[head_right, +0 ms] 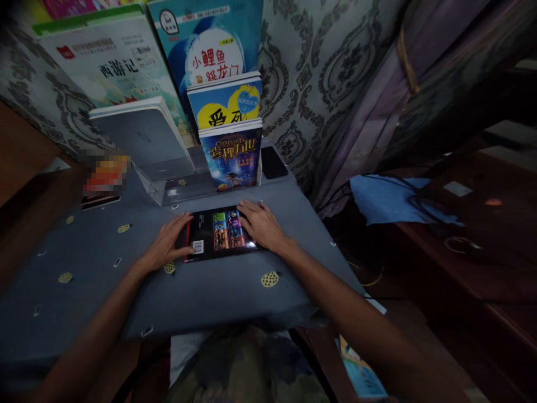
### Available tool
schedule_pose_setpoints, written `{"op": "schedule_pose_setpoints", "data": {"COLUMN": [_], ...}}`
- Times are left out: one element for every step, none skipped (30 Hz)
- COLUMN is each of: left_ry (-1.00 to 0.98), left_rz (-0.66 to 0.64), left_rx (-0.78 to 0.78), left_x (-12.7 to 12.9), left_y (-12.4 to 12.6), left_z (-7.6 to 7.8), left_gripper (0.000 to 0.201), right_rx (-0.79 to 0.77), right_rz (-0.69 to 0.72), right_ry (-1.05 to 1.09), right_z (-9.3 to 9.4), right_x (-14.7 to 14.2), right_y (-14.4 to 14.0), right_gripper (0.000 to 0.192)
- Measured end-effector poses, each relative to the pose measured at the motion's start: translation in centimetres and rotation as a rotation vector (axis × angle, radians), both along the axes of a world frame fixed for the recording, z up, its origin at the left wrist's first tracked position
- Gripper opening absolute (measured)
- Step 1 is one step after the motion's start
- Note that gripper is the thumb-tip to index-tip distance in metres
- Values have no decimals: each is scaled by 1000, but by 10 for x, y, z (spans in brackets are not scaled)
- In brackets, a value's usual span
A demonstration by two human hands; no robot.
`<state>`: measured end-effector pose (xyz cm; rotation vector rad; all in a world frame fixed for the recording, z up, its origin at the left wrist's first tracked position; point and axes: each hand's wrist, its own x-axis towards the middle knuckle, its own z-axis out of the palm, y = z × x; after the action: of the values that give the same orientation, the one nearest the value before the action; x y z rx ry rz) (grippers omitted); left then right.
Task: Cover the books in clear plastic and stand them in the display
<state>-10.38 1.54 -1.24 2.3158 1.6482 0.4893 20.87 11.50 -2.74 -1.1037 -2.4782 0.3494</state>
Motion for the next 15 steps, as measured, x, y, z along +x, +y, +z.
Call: {"op": "schedule_pose_setpoints", "data": {"left_ry": [16,29,43,58,74,91,107,120,130,135,135,131,123,113,104], "left_rz": [-27,-51,-70,-84,-95,-103,-108,-109,-109,-107,-106,-106,-108,-110,-111], "left_rx": [-15,-23,-25,-25,-26,-32,-41,-54,-67,-75,-79,-78,-73,-68,-65], "left_x": [-1,-1,-1,-1,0,0,1,2,2,2,2,1,-1,-3,-6], "left_y": [-2,-3,-5,-7,-9,-10,-12,-13,-13,-13,-13,-12,-11,-9,-7], "left_z": [-1,-2,-3,-3,-3,-2,-1,1,2,4,5,6,7,8,8], "left_gripper": [88,91,93,95,97,98,99,99,98,96,93,89,84,79,74], "right_rx": [2,2,1,-1,-3,-5,-6,-7,-7,-6,-3,1,6,10,13], "right_rz": [2,5,7,9,8,7,4,1,-3,-7,-13,-20,-29,-38,-48], "right_ry": [1,0,0,0,2,4,5,6,6,6,9,13,19,26,33], "right_z": [0,0,1,1,1,2,2,3,3,4,4,5,5,6,7], "right_x": [0,0,-1,-1,-2,-2,-2,-3,-3,-3,-2,-1,1,3,5], "right_y": [0,0,-1,-1,-1,-2,-2,-2,-3,-3,-4,-5,-6,-8,-10], "right_gripper": [42,42,42,42,42,42,42,42,42,42,42,41,41,40,40]}}
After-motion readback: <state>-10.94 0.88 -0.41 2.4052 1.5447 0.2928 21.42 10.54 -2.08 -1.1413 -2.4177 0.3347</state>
